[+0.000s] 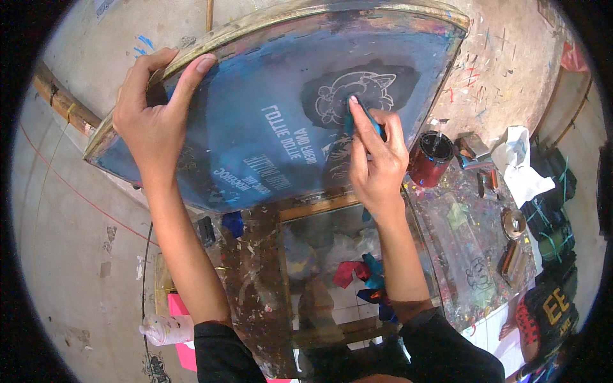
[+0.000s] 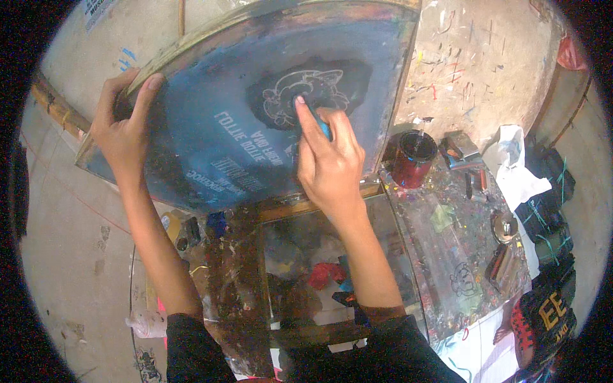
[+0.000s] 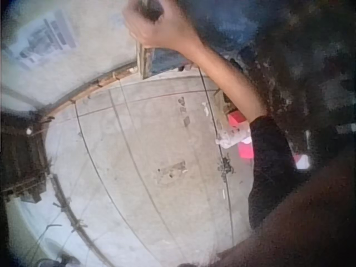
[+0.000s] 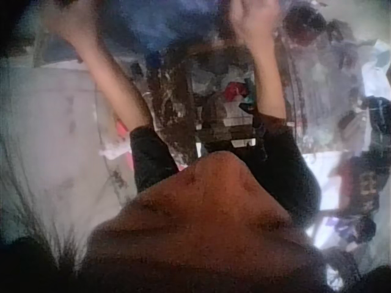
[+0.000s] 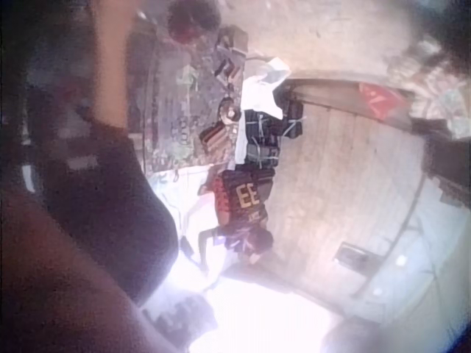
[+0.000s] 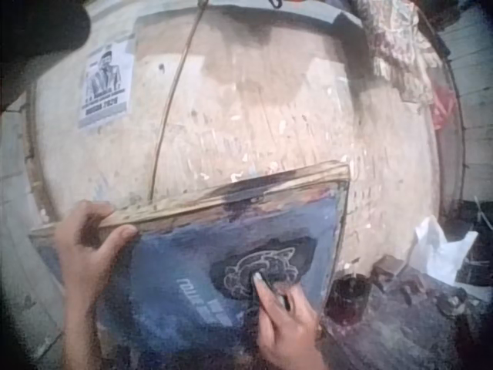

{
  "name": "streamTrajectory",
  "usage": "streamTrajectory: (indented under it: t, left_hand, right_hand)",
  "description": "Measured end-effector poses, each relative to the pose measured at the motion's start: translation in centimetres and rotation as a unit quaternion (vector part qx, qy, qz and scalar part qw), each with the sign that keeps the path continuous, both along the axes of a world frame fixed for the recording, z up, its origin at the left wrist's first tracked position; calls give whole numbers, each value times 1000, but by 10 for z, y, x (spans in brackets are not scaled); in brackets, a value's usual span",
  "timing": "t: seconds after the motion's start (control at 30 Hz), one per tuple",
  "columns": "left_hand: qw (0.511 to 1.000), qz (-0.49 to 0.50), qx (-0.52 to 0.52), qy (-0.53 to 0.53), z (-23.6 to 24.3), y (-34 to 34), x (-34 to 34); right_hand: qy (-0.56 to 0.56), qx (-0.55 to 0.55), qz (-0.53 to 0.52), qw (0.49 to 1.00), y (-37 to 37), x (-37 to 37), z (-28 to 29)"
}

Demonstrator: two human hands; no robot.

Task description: The person performs screen printing by hand on a fabric item. The person lifts the wooden screen frame, applies ink with a blue tool, inspects the printed pattern, picks up a small blue piece from a plastic container, and cleans excess ink or details on the screen stencils.

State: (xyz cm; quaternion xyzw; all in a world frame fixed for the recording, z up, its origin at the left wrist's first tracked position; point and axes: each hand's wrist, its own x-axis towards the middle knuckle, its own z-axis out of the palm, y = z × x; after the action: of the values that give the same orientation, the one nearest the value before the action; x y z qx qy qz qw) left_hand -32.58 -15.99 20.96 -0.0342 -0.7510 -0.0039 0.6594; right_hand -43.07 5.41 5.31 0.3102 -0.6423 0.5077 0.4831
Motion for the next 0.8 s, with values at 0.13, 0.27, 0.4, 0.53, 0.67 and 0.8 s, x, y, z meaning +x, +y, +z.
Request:
streamTrajectory:
  t: [0.13,0.27,0.4,0.53,0.67,0.8]
  left_hand:
    - [1000,9,-18,5,0,-2,0]
    - [1000,-5,-6,2,0,-2,-1]
    - [1000,-9,19,-8,-1,-1,-1]
    - [1000,-12,4,-5,0,-4,-1]
    - [1000,-4,-4,-2,1,-1,0]
    - [1000,-3,1,2,-1,0,0]
  right_hand:
    - [-14,-13,11,1000,2,0,0]
    - [0,-3,13,1000,1,1,0]
    - [-13,-18,15,1000,3,1,0]
    - [-24,-18,25,999,2,2,2]
    - [-4,-15,16,1000,6,1,3]
    - [-6,-9,12,1000,5,2,5]
